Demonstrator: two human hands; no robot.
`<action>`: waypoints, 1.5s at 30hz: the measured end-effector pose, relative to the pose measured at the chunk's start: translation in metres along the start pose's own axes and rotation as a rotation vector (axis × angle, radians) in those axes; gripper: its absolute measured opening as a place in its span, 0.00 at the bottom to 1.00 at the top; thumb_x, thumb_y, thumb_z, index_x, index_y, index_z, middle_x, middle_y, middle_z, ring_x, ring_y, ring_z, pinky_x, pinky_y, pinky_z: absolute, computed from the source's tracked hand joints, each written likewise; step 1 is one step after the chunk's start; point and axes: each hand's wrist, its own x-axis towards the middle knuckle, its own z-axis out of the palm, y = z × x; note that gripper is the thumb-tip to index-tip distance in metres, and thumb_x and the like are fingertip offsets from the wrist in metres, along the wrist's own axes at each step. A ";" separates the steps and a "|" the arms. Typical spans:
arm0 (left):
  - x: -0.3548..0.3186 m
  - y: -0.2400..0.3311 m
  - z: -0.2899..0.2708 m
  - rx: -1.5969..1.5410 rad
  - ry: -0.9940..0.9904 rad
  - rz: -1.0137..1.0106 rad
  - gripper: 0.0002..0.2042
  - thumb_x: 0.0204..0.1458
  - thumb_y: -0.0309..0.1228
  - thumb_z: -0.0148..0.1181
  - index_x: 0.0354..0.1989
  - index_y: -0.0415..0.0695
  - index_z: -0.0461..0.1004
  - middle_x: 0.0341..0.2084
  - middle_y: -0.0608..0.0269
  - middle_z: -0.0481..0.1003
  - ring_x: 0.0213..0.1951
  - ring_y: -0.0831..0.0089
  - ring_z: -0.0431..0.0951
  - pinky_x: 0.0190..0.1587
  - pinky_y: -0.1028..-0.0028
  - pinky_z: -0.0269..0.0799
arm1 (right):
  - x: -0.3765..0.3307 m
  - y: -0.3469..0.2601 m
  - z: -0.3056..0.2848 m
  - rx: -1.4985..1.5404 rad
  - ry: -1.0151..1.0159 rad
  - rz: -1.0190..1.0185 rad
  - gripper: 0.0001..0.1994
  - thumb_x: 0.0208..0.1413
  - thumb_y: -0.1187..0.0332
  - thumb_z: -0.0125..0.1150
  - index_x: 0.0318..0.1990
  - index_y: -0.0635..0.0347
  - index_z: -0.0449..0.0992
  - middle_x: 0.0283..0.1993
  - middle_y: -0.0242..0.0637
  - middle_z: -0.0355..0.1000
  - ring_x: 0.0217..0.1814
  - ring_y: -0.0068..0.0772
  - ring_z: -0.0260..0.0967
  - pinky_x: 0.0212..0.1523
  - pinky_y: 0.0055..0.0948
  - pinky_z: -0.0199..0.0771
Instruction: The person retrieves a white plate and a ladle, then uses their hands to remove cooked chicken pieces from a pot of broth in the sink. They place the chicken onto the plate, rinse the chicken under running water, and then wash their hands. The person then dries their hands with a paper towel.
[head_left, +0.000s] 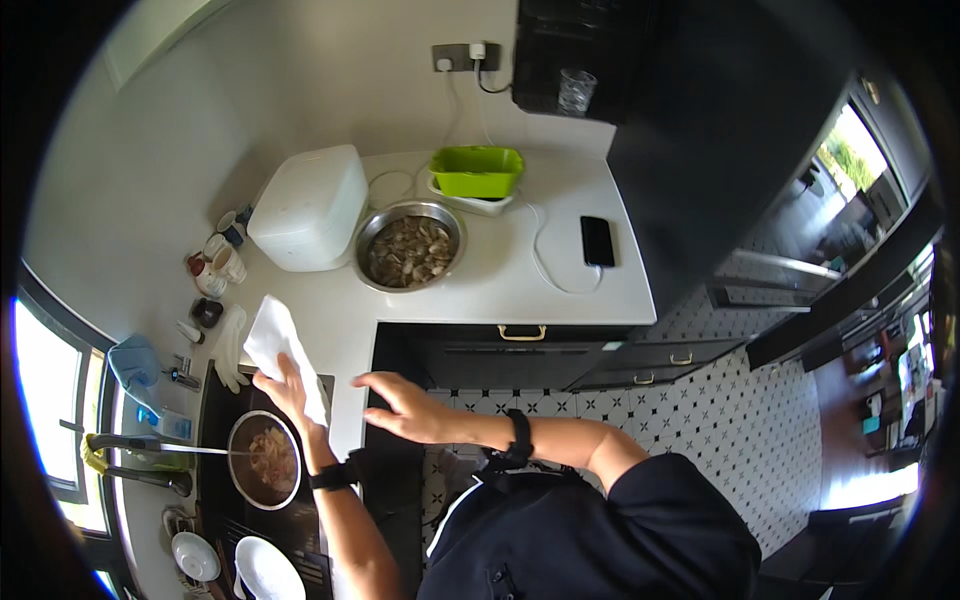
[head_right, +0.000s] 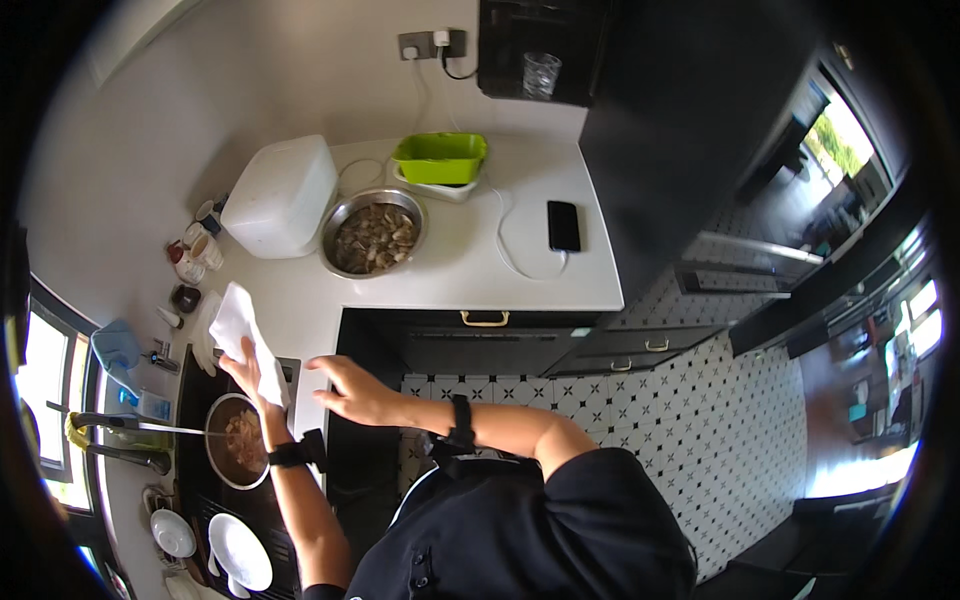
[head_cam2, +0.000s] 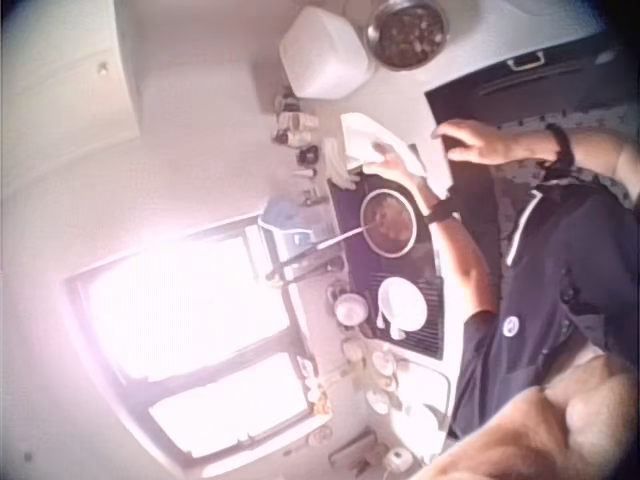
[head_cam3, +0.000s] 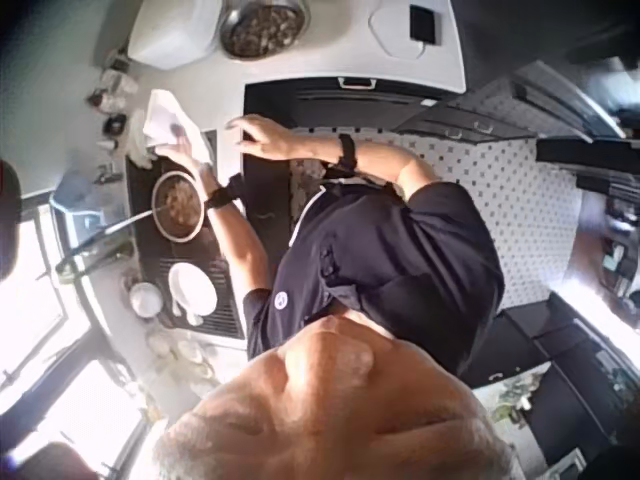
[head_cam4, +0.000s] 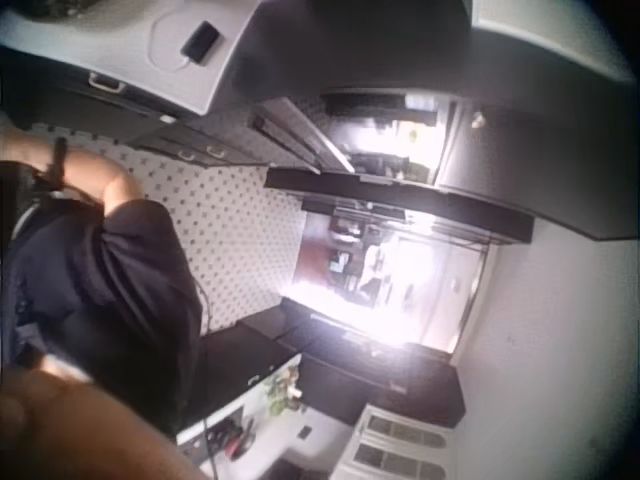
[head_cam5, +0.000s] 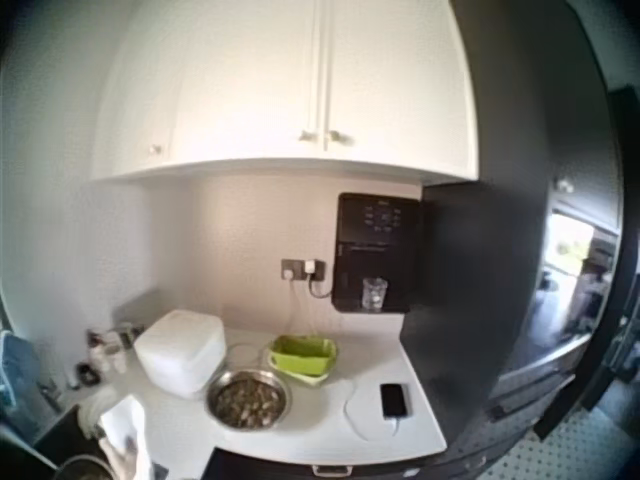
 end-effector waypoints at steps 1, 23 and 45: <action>0.026 -0.002 -0.005 0.141 0.013 -0.082 0.26 0.62 0.35 0.61 0.57 0.34 0.54 0.46 0.48 0.70 0.42 0.65 0.75 0.46 0.68 0.75 | 0.002 -0.001 -0.009 -0.088 0.014 0.107 0.22 0.61 0.68 0.60 0.62 0.61 0.68 0.62 0.46 0.68 0.64 0.44 0.65 0.64 0.38 0.66; 0.096 -0.064 -0.068 0.640 0.285 -0.238 0.32 0.47 0.40 0.63 0.63 0.43 0.66 0.57 0.43 0.63 0.61 0.44 0.62 0.63 0.50 0.58 | 0.106 0.035 -0.044 0.123 -0.091 0.242 0.12 0.64 0.77 0.54 0.54 0.66 0.71 0.58 0.42 0.71 0.60 0.29 0.68 0.61 0.29 0.66; 0.052 -0.026 -0.175 0.282 0.524 -0.017 0.14 0.52 0.26 0.59 0.48 0.38 0.74 0.40 0.58 0.74 0.41 0.66 0.75 0.48 0.68 0.72 | 0.046 0.100 -0.256 -0.201 0.733 0.178 0.11 0.66 0.72 0.52 0.52 0.67 0.71 0.52 0.41 0.71 0.56 0.32 0.67 0.62 0.31 0.63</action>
